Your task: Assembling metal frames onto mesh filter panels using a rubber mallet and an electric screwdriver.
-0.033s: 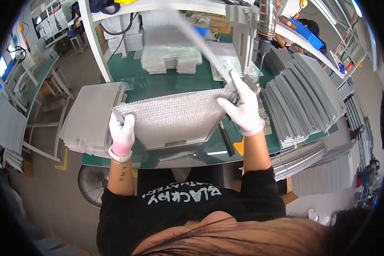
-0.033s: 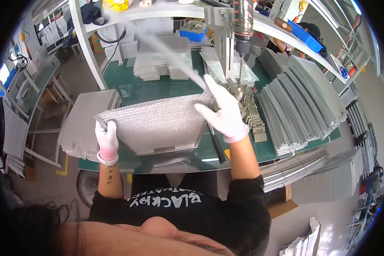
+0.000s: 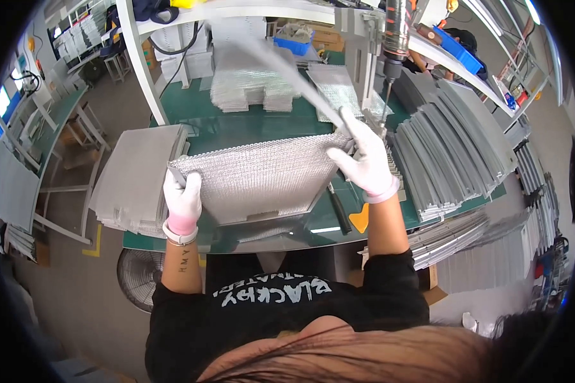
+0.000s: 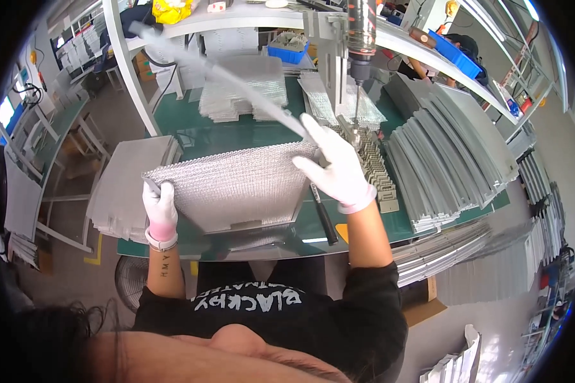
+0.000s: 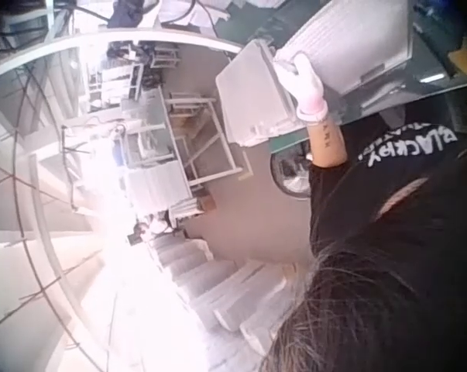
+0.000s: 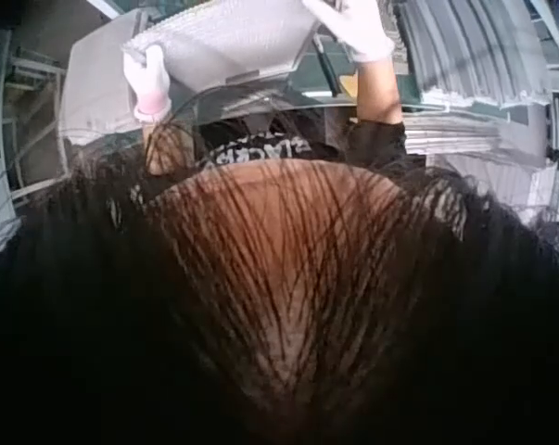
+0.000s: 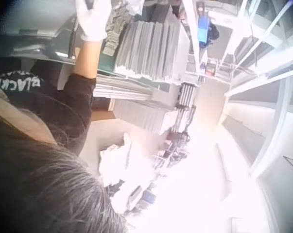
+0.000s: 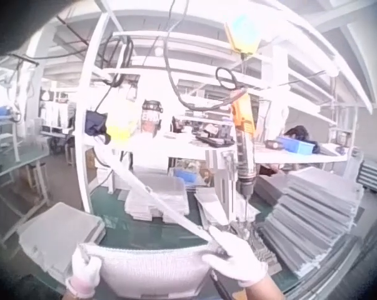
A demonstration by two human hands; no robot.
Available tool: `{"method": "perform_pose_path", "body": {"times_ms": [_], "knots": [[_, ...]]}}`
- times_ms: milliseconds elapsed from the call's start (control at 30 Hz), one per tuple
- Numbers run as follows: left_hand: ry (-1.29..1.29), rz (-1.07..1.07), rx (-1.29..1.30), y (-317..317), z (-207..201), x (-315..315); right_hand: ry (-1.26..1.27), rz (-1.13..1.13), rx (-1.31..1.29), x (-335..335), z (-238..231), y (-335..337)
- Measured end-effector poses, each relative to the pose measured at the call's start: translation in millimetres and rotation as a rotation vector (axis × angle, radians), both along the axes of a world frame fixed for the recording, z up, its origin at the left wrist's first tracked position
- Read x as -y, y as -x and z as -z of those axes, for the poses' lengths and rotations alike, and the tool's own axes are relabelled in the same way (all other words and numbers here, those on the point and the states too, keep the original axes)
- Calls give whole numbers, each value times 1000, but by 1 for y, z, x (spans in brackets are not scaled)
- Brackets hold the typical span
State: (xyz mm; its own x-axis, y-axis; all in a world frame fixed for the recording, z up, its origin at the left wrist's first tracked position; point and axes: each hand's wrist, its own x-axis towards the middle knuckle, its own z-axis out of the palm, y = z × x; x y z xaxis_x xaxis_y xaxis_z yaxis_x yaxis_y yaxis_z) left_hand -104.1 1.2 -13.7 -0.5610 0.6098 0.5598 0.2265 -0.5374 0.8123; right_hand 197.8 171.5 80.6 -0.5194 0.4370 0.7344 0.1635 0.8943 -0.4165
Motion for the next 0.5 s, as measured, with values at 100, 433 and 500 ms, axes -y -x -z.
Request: {"method": "perform_pose_path", "body": {"times_ms": [100, 433, 500], "knots": [[12, 4, -9, 3, 3, -2, -245, -136, 225, -10, -24, -15], [49, 96, -45, 10, -16, 11, -214, -482, 477, -1, -74, -4], [171, 155, -261, 11, -38, 22, -211, -554, 410, 7, -76, 6]]}}
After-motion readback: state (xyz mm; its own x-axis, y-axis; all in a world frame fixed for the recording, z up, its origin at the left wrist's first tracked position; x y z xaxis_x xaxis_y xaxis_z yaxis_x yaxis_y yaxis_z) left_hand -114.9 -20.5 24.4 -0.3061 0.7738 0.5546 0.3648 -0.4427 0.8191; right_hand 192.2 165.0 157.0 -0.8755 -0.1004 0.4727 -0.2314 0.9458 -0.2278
